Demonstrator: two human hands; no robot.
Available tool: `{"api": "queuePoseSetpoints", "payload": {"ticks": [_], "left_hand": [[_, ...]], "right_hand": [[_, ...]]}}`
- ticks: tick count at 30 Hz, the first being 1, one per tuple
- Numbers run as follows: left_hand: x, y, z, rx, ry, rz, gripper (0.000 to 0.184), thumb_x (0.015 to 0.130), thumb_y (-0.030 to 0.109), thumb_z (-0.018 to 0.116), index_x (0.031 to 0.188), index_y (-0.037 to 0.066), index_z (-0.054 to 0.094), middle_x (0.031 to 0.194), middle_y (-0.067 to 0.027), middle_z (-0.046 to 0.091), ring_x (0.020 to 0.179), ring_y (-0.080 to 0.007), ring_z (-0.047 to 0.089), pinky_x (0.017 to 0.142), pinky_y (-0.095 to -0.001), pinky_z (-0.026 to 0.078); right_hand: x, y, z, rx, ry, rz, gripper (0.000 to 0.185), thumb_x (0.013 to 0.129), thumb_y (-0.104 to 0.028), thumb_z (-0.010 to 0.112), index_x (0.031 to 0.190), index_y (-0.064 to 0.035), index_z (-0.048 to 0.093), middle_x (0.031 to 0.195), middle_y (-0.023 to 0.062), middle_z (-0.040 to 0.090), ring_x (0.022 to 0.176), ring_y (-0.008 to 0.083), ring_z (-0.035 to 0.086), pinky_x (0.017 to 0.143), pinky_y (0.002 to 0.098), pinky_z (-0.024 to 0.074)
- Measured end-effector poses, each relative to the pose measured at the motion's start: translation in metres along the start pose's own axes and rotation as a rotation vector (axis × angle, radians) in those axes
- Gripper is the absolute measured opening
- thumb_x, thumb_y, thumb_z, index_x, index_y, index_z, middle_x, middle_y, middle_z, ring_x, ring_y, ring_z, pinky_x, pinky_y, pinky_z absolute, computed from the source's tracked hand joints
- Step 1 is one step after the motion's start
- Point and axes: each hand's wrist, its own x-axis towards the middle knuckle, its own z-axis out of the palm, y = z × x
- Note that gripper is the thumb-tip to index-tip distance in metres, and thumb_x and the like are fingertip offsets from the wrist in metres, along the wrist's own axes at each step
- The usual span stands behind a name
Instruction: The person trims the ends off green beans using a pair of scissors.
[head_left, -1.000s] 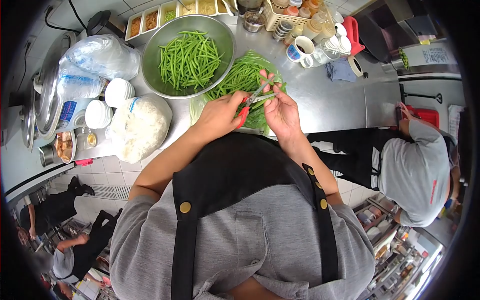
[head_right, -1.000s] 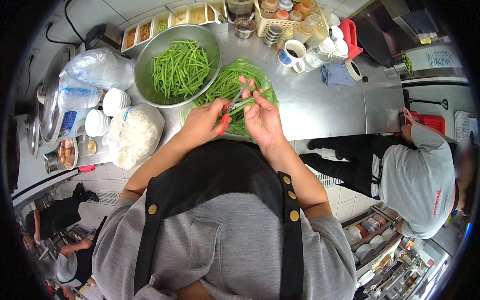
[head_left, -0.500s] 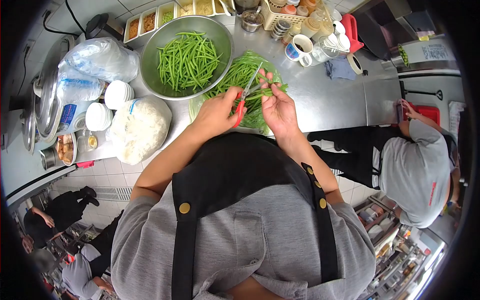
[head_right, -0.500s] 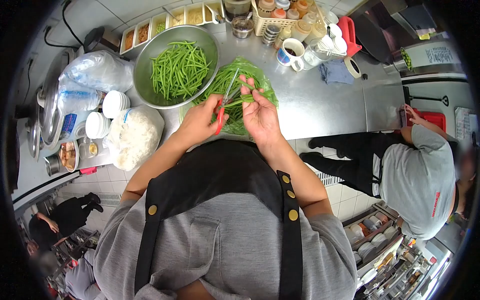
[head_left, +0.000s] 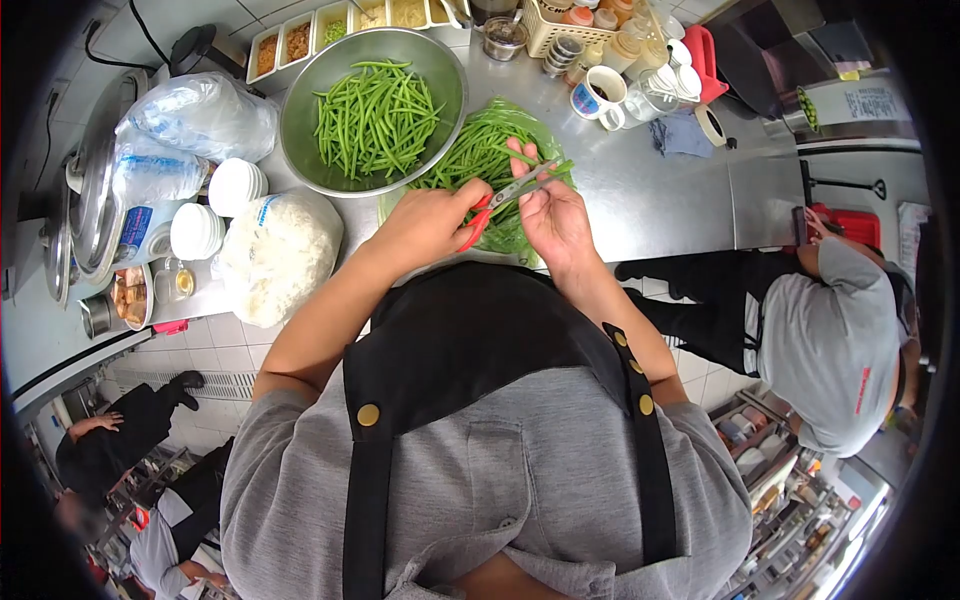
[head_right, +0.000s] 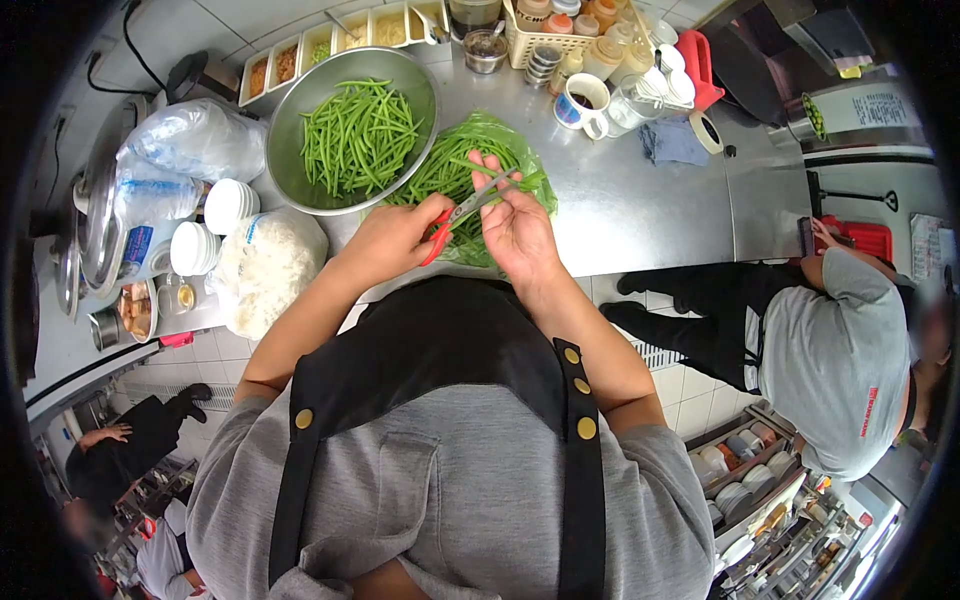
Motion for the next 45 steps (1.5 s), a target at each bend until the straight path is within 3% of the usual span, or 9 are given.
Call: {"api": "queuePoseSetpoints", "payload": {"ticks": [6,11,24,28,31,37,40,42,45], "left_hand": [[-0.002,-0.002,-0.001,-0.178,-0.035,-0.150,0.036,0.090,0.023,0.069,0.118,0.010,0.051,0.089,-0.0137,0.071,0.078,-0.0362,0.070,0.068,-0.0456,0.053],[-0.010,-0.010,0.009,-0.148,0.183,0.024,0.048,0.089,0.021,0.070,0.129,0.006,0.046,0.110,-0.0159,0.068,0.097,-0.0351,0.068,0.080,-0.0447,0.054],[0.008,0.005,0.010,-0.079,-0.044,-0.153,0.039,0.095,0.024,0.069,0.121,0.007,0.047,0.093,-0.0144,0.070,0.087,-0.0345,0.070,0.071,-0.0413,0.054],[-0.010,-0.027,0.058,-0.469,0.092,-0.242,0.033,0.097,0.019,0.067,0.118,0.003,0.047,0.087,-0.0150,0.070,0.095,-0.0300,0.073,0.074,-0.0357,0.055],[-0.018,-0.030,0.063,-0.453,-0.004,-0.465,0.029,0.097,0.016,0.064,0.117,0.001,0.049,0.086,-0.0150,0.069,0.100,-0.0289,0.073,0.077,-0.0346,0.055],[-0.023,-0.036,0.069,-0.416,-0.025,-0.544,0.033,0.095,0.023,0.066,0.114,0.001,0.053,0.089,-0.0179,0.071,0.093,-0.0305,0.073,0.077,-0.0379,0.054],[-0.025,-0.029,0.058,-0.351,-0.046,-0.542,0.033,0.095,0.024,0.066,0.114,0.001,0.054,0.091,-0.0192,0.072,0.090,-0.0312,0.073,0.077,-0.0390,0.054],[-0.029,-0.028,0.052,-0.339,-0.055,-0.538,0.032,0.095,0.024,0.065,0.114,0.001,0.054,0.092,-0.0196,0.073,0.090,-0.0317,0.073,0.076,-0.0395,0.054],[-0.035,-0.032,0.050,-0.268,-0.057,-0.524,0.029,0.096,0.020,0.062,0.116,0.001,0.054,0.093,-0.0167,0.074,0.082,-0.0275,0.072,0.074,-0.0366,0.053]], "right_hand": [[0.005,-0.010,-0.003,0.057,-0.010,-0.049,0.016,0.100,0.012,0.043,0.106,-0.0019,0.038,0.139,0.0246,0.053,0.139,0.0403,0.047,0.116,0.0428,0.0477],[0.009,-0.022,0.000,0.163,-0.042,-0.085,0.021,0.099,0.013,0.044,0.108,-0.0026,0.033,0.139,0.0244,0.053,0.138,0.0412,0.048,0.114,0.0431,0.0497],[0.015,-0.020,-0.008,0.165,-0.068,-0.087,0.024,0.100,0.011,0.041,0.115,-0.0027,0.028,0.139,0.0253,0.052,0.135,0.0402,0.052,0.113,0.0433,0.0504],[0.030,-0.015,0.021,0.078,0.042,-0.244,0.026,0.100,0.012,0.041,0.117,-0.0033,0.028,0.137,0.0268,0.051,0.130,0.0388,0.055,0.109,0.0411,0.0531],[0.059,-0.003,0.047,-0.252,-0.011,-0.406,0.040,0.098,0.009,0.048,0.131,0.0009,0.026,0.137,0.0259,0.052,0.123,0.0356,0.059,0.108,0.0395,0.0526],[0.135,0.046,0.085,-0.429,-0.325,-0.029,0.045,0.096,-0.002,0.063,0.135,0.0017,0.040,0.137,0.0209,0.055,0.121,0.0316,0.058,0.102,0.0403,0.0507],[0.156,0.044,0.070,-1.069,-0.107,0.140,0.046,0.095,-0.016,0.070,0.131,0.0005,0.047,0.132,0.0227,0.059,0.099,0.0248,0.066,0.082,0.0320,0.0523],[0.158,0.033,0.039,-1.756,-0.192,-0.539,0.042,0.090,-0.019,0.073,0.124,0.0002,0.058,0.121,0.0205,0.067,0.087,0.0249,0.070,0.076,0.0362,0.0542],[0.147,-0.009,0.015,-1.882,-0.246,-0.587,0.023,0.088,-0.013,0.072,0.107,-0.0013,0.068,0.104,0.0182,0.073,0.083,0.0270,0.073,0.075,0.0389,0.0561]]}}
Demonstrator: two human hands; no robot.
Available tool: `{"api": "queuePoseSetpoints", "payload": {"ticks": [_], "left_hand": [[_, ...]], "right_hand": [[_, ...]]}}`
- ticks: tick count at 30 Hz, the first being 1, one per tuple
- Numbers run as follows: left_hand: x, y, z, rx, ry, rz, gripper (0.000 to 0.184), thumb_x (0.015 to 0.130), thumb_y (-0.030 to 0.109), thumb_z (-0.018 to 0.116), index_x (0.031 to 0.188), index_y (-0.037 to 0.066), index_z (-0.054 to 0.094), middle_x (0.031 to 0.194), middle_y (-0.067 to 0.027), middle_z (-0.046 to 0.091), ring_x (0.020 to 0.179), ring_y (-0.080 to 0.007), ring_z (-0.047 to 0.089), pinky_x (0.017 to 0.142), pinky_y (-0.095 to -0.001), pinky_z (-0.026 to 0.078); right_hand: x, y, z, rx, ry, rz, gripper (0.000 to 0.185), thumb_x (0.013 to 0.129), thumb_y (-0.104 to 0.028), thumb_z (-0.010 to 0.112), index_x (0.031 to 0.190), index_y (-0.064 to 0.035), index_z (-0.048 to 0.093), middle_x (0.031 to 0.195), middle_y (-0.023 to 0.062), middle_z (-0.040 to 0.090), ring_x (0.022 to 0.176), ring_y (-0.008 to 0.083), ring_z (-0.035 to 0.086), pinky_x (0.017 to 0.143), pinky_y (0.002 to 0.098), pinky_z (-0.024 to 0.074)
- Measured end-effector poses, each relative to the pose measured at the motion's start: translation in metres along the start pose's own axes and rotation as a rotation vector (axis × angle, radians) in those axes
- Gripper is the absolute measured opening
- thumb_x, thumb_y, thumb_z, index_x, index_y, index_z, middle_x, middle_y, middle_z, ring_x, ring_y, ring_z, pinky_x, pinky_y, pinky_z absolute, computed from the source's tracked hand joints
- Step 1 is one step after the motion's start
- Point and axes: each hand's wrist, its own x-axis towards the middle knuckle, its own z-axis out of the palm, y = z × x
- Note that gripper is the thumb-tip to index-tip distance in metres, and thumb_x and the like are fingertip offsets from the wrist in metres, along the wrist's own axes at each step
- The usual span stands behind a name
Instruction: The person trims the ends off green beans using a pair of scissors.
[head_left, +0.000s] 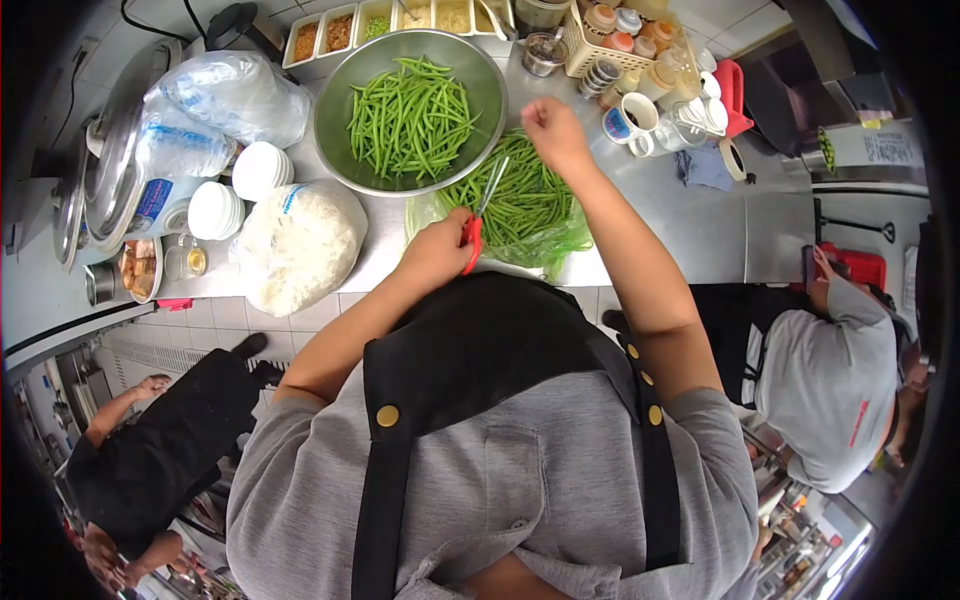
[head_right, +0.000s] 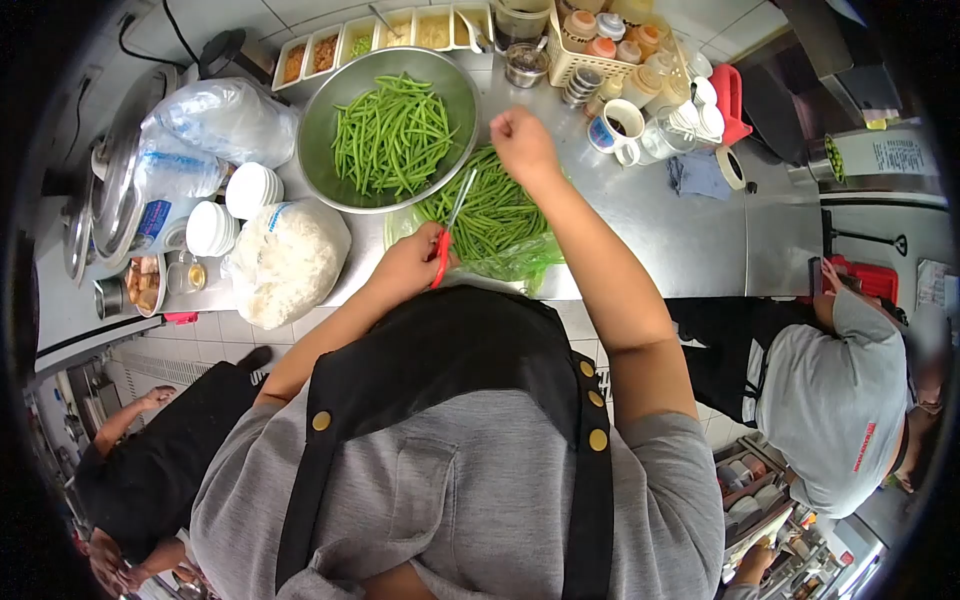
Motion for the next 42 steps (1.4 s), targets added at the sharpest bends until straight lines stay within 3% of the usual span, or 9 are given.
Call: {"api": "queuePoseSetpoints", "payload": {"ticks": [6,15,23,25,29,31,38,40,42], "left_hand": [[-0.007,-0.006,-0.011,-0.337,0.058,-0.055,0.028,0.097,0.014,0.060,0.120,0.001,0.053,0.096,-0.0121,0.075,0.075,-0.0158,0.067,0.068,-0.0288,0.050],[-0.005,-0.005,-0.003,-0.281,0.020,-0.011,0.027,0.096,0.010,0.059,0.120,0.000,0.052,0.094,-0.0102,0.074,0.077,-0.0125,0.066,0.067,-0.0274,0.049],[-0.005,-0.019,0.005,-0.320,0.022,-0.008,0.027,0.097,0.012,0.060,0.120,0.001,0.051,0.097,-0.0103,0.074,0.082,-0.0129,0.066,0.072,-0.0286,0.050],[-0.006,-0.022,0.009,-0.350,0.100,0.033,0.045,0.091,0.036,0.069,0.118,0.002,0.055,0.089,-0.0215,0.072,0.082,-0.0402,0.070,0.074,-0.0457,0.053],[-0.012,-0.013,-0.001,-0.329,0.093,0.004,0.045,0.092,0.036,0.069,0.118,0.003,0.055,0.091,-0.0212,0.072,0.083,-0.0393,0.070,0.074,-0.0452,0.053],[-0.015,-0.006,-0.005,-0.317,0.076,-0.016,0.029,0.098,0.018,0.063,0.119,0.001,0.052,0.092,-0.0113,0.075,0.078,-0.0143,0.068,0.071,-0.0283,0.050],[-0.018,0.017,-0.023,-0.217,-0.002,-0.127,0.035,0.097,0.023,0.066,0.120,0.002,0.051,0.095,-0.0116,0.075,0.083,-0.0163,0.069,0.075,-0.0301,0.051],[-0.015,0.010,-0.018,-0.470,0.028,-0.055,0.038,0.096,0.023,0.066,0.123,0.001,0.048,0.108,-0.0157,0.072,0.090,-0.0201,0.069,0.082,-0.0318,0.052],[-0.010,0.003,-0.012,-0.513,0.021,0.020,0.045,0.094,0.029,0.067,0.125,0.003,0.048,0.103,-0.0185,0.071,0.090,-0.0263,0.069,0.079,-0.0358,0.052]], "right_hand": [[-0.037,0.014,-0.029,-0.333,-0.012,0.168,0.009,0.083,-0.008,0.070,0.093,-0.0072,0.072,0.091,0.0138,0.074,0.086,0.0343,0.071,0.077,0.0426,0.0563],[-0.046,-0.001,0.018,-0.768,-0.246,-0.482,0.018,0.084,-0.011,0.061,0.097,-0.0136,0.073,0.097,0.0000,0.068,0.102,0.0218,0.064,0.083,0.0397,0.0561],[-0.041,-0.002,0.032,-0.999,-0.314,-0.457,0.028,0.088,-0.013,0.056,0.114,-0.0130,0.067,0.113,0.0017,0.061,0.110,0.0219,0.053,0.096,0.0367,0.0418],[-0.037,-0.003,0.025,-1.028,-0.285,-0.596,0.028,0.089,-0.014,0.056,0.114,-0.0123,0.065,0.112,0.0027,0.060,0.112,0.0231,0.053,0.101,0.0405,0.0407],[-0.037,0.007,0.008,-1.029,-0.135,-0.822,0.026,0.089,-0.015,0.056,0.114,-0.0123,0.062,0.111,0.0024,0.061,0.115,0.0221,0.053,0.107,0.0431,0.0388],[-0.045,0.000,-0.010,-0.986,-0.215,-0.930,0.024,0.089,-0.015,0.056,0.112,-0.0120,0.060,0.114,0.0020,0.062,0.117,0.0208,0.054,0.112,0.0449,0.0360],[-0.077,0.000,-0.036,-0.804,-0.262,-0.334,0.022,0.089,-0.011,0.062,0.111,-0.0087,0.059,0.107,0.0057,0.067,0.110,0.0266,0.060,0.101,0.0451,0.0438],[-0.081,-0.005,-0.045,-0.308,-0.233,0.076,0.014,0.097,-0.013,0.061,0.109,-0.0053,0.061,0.093,0.0087,0.067,0.091,0.0249,0.063,0.086,0.0411,0.0484],[-0.091,-0.001,-0.049,-0.084,-0.238,0.159,0.014,0.101,-0.017,0.058,0.107,-0.0047,0.062,0.087,0.0067,0.064,0.083,0.0200,0.059,0.079,0.0363,0.0470]]}}
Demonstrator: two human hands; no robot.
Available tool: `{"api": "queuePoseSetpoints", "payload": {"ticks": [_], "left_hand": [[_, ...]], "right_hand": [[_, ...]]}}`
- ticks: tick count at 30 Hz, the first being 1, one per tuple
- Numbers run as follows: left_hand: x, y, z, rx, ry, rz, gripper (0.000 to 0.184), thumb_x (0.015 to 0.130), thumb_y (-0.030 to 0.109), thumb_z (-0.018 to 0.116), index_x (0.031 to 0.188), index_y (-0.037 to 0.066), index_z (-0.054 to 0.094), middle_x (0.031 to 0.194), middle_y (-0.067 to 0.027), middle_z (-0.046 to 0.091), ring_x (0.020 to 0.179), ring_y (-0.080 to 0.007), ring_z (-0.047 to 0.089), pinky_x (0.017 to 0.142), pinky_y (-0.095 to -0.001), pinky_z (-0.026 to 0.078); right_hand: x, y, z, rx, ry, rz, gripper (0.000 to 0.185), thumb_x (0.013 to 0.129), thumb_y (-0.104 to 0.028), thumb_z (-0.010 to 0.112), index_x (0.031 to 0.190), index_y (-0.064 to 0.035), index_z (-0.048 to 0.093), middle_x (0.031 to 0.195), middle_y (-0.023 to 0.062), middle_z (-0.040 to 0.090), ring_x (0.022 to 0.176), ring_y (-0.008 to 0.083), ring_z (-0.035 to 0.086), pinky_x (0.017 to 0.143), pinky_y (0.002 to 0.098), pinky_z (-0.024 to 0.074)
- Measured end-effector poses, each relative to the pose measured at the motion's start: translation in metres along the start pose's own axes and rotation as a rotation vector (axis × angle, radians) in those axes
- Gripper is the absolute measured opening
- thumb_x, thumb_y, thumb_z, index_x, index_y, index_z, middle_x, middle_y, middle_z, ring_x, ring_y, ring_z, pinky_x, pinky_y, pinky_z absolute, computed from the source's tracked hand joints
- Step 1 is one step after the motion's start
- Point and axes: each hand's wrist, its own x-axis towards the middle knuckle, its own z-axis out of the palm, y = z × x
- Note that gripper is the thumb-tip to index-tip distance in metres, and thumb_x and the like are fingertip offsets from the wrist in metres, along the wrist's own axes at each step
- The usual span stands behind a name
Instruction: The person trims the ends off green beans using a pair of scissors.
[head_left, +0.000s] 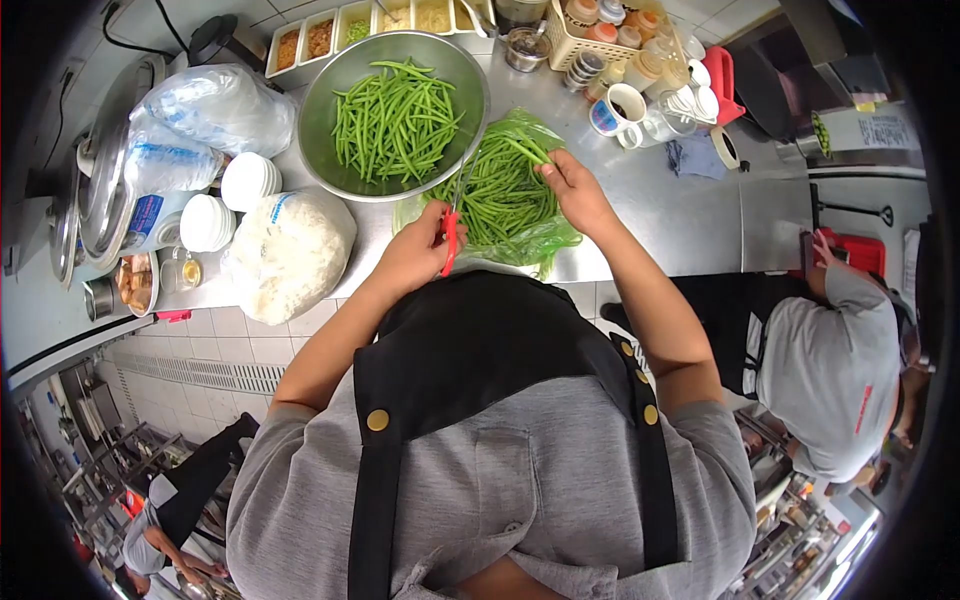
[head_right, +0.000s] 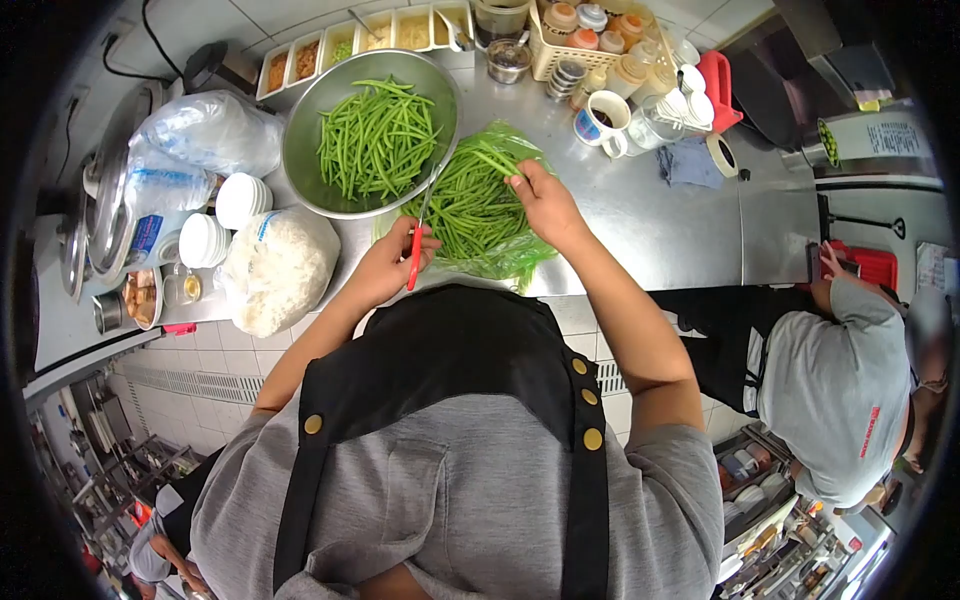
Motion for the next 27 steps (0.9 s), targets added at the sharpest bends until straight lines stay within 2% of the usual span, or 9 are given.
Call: {"api": "queuePoseSetpoints", "payload": {"ticks": [2,4,7,17,18,19,20,22,27], "left_hand": [[0.005,-0.002,0.000,-0.045,-0.022,0.069,0.051,0.091,0.036,0.067,0.128,0.005,0.048,0.098,-0.0213,0.069,0.090,-0.0325,0.069,0.077,-0.0398,0.051],[0.009,0.020,-0.006,0.245,-0.196,-0.097,0.042,0.095,0.020,0.066,0.126,0.000,0.046,0.125,-0.0207,0.066,0.107,-0.0251,0.068,0.092,-0.0355,0.053],[0.019,0.025,-0.004,0.320,-0.282,-0.062,0.043,0.094,0.018,0.066,0.127,0.000,0.045,0.126,-0.0205,0.066,0.111,-0.0253,0.068,0.094,-0.0364,0.052],[0.032,0.044,0.010,0.176,-0.324,0.028,0.041,0.097,0.017,0.063,0.128,-0.002,0.045,0.124,-0.0224,0.066,0.109,-0.0250,0.068,0.094,-0.0350,0.052],[0.032,0.039,0.013,0.165,-0.273,0.101,0.040,0.097,0.026,0.063,0.124,0.000,0.048,0.108,-0.0207,0.067,0.097,-0.0299,0.068,0.084,-0.0385,0.052],[0.033,0.036,0.015,0.153,-0.220,0.174,0.042,0.096,0.035,0.063,0.119,0.002,0.052,0.091,-0.0190,0.069,0.085,-0.0348,0.069,0.074,-0.0420,0.051],[0.034,0.033,0.014,0.154,-0.221,0.175,0.042,0.096,0.035,0.063,0.119,0.002,0.052,0.091,-0.0190,0.069,0.085,-0.0348,0.069,0.074,-0.0420,0.051],[0.035,0.034,0.008,0.095,-0.342,0.061,0.037,0.099,0.023,0.063,0.122,-0.002,0.048,0.110,-0.0170,0.069,0.102,-0.0240,0.069,0.087,-0.0342,0.054],[0.032,0.043,-0.002,0.349,-0.283,0.040,0.036,0.096,0.028,0.067,0.115,0.001,0.052,0.096,-0.0142,0.068,0.088,-0.0245,0.068,0.076,-0.0357,0.051]], "right_hand": [[-0.012,0.004,-0.001,0.231,-0.023,0.049,0.018,0.104,-0.020,0.056,0.106,-0.0041,0.063,0.081,0.0047,0.062,0.075,0.0152,0.056,0.072,0.0315,0.0455],[-0.027,-0.001,0.000,0.536,-0.130,0.203,0.020,0.106,-0.021,0.054,0.103,-0.0053,0.066,0.079,-0.0018,0.056,0.072,0.0075,0.045,0.068,0.0245,0.0392],[-0.043,-0.002,0.006,0.634,-0.153,0.216,0.021,0.107,-0.022,0.053,0.103,-0.0059,0.066,0.079,-0.0057,0.052,0.070,0.0055,0.041,0.065,0.0218,0.0362],[-0.069,-0.010,0.015,0.775,-0.125,0.284,0.023,0.107,-0.022,0.051,0.099,-0.0062,0.066,0.078,-0.0044,0.052,0.073,0.0075,0.043,0.070,0.0232,0.0375],[-0.069,-0.009,0.016,0.816,-0.136,0.290,0.023,0.107,-0.022,0.051,0.099,-0.0063,0.066,0.078,-0.0042,0.052,0.073,0.0077,0.044,0.070,0.0233,0.0376],[-0.069,-0.010,0.017,0.817,-0.135,0.291,0.023,0.107,-0.022,0.051,0.099,-0.0063,0.066,0.078,-0.0042,0.052,0.073,0.0077,0.044,0.070,0.0233,0.0376],[-0.069,-0.011,0.017,0.810,-0.118,0.307,0.024,0.107,-0.022,0.050,0.098,-0.0061,0.065,0.076,-0.0043,0.050,0.071,0.0078,0.042,0.069,0.0235,0.0366],[-0.068,-0.009,0.017,0.805,-0.102,0.322,0.025,0.108,-0.023,0.050,0.097,-0.0059,0.065,0.074,-0.0043,0.049,0.070,0.0079,0.041,0.069,0.0237,0.0357],[-0.070,0.007,0.016,0.422,-0.032,0.199,0.023,0.107,-0.022,0.052,0.098,-0.0046,0.064,0.083,-0.0008,0.060,0.078,0.0107,0.051,0.076,0.0255,0.0412]]}}
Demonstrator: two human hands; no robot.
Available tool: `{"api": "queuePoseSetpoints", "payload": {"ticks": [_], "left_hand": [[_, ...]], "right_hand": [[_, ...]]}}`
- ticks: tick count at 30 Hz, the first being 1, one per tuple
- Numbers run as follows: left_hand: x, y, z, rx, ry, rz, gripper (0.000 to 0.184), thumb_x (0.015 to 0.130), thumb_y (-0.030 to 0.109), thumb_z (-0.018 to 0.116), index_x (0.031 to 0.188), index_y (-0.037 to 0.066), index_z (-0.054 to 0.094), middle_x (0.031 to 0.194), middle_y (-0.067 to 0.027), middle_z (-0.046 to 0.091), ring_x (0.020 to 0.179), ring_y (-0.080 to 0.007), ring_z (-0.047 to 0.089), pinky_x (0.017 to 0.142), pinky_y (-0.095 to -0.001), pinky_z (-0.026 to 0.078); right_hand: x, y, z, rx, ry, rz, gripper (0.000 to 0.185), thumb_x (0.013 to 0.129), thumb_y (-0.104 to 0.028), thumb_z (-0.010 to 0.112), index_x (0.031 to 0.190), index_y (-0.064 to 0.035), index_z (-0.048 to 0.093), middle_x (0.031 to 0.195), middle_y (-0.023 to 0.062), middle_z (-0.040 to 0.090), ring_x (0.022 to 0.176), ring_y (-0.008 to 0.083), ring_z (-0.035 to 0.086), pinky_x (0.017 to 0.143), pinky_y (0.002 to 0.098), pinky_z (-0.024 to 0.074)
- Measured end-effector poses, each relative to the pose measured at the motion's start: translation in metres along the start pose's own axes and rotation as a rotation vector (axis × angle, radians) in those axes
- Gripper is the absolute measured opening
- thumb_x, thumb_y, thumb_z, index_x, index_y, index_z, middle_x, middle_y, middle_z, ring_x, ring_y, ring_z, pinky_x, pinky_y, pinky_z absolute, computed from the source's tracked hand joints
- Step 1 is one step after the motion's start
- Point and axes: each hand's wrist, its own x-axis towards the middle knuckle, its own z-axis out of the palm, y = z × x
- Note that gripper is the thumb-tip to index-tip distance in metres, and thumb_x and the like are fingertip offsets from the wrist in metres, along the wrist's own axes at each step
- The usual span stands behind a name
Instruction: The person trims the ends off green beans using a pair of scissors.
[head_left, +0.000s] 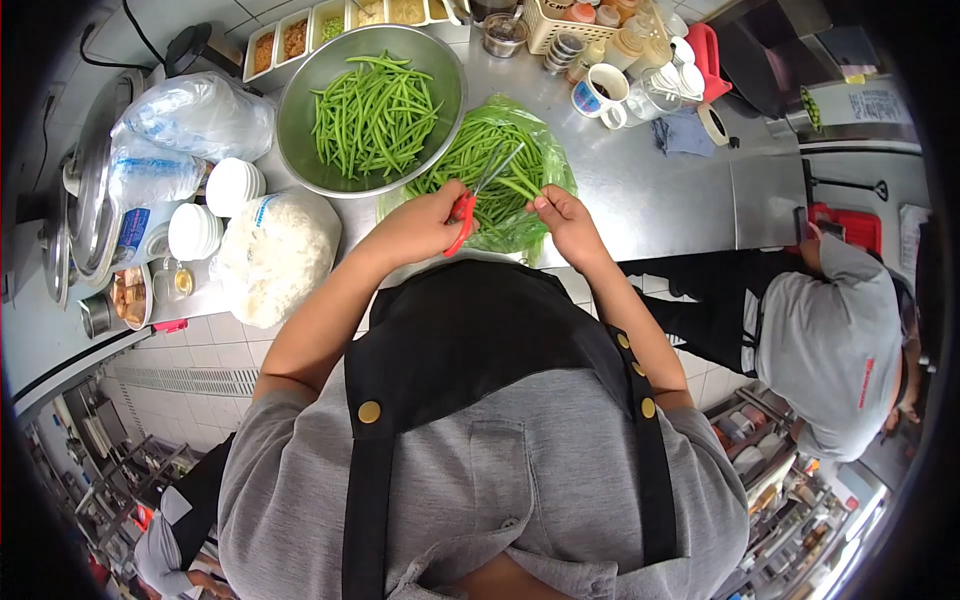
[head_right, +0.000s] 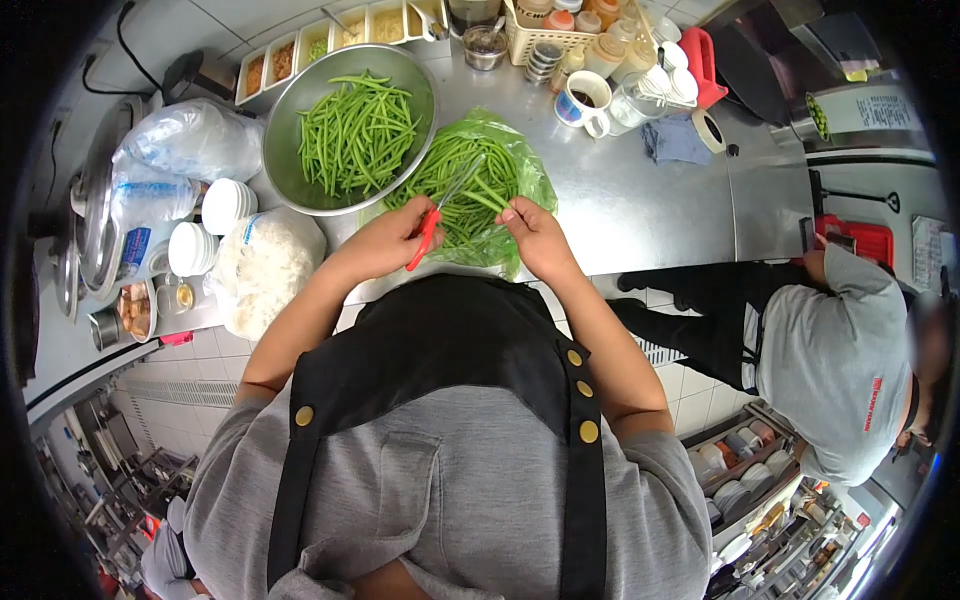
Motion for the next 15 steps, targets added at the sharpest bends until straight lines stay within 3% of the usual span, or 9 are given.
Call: {"api": "queuePoseSetpoints", "payload": {"ticks": [7,9,11,13,15], "left_hand": [[0.002,0.003,-0.008,0.239,0.035,0.122,0.032,0.094,0.028,0.067,0.112,0.004,0.055,0.083,-0.0163,0.064,0.076,-0.0277,0.064,0.069,-0.0370,0.048],[0.000,0.007,-0.011,0.214,0.015,0.104,0.030,0.094,0.025,0.068,0.111,0.004,0.055,0.082,-0.0152,0.065,0.077,-0.0251,0.065,0.069,-0.0357,0.049],[0.000,0.008,-0.012,0.189,-0.006,0.088,0.028,0.094,0.023,0.068,0.110,0.003,0.056,0.082,-0.0141,0.066,0.078,-0.0224,0.065,0.069,-0.0344,0.049],[0.002,-0.002,-0.009,-0.002,0.060,0.010,0.030,0.094,0.018,0.070,0.114,0.002,0.053,0.094,-0.0136,0.070,0.082,-0.0182,0.067,0.072,-0.0312,0.051],[0.004,-0.015,0.000,-0.096,0.132,0.023,0.032,0.095,0.016,0.068,0.118,0.002,0.051,0.102,-0.0141,0.070,0.088,-0.0177,0.067,0.075,-0.0307,0.051]], "right_hand": [[-0.005,-0.018,0.001,-0.259,0.010,0.043,0.025,0.107,-0.023,0.052,0.099,-0.0014,0.062,0.092,0.0076,0.067,0.092,0.0178,0.059,0.089,0.0315,0.0456],[-0.005,-0.020,0.000,-0.333,0.042,0.025,0.021,0.104,-0.023,0.055,0.104,-0.0044,0.064,0.096,0.0166,0.069,0.092,0.0323,0.064,0.085,0.0367,0.0487],[0.003,0.000,-0.004,-0.345,0.069,-0.054,0.021,0.104,-0.023,0.056,0.105,-0.0046,0.066,0.095,0.0149,0.068,0.092,0.0306,0.063,0.087,0.0368,0.0480],[0.007,-0.001,-0.003,-0.356,0.096,-0.134,0.022,0.104,-0.023,0.056,0.105,-0.0048,0.068,0.094,0.0132,0.068,0.093,0.0289,0.062,0.088,0.0369,0.0474],[0.009,-0.008,0.000,0.103,0.116,-0.085,0.023,0.104,-0.024,0.058,0.107,-0.0052,0.072,0.094,0.0058,0.067,0.093,0.0196,0.059,0.089,0.0345,0.0464]]}}
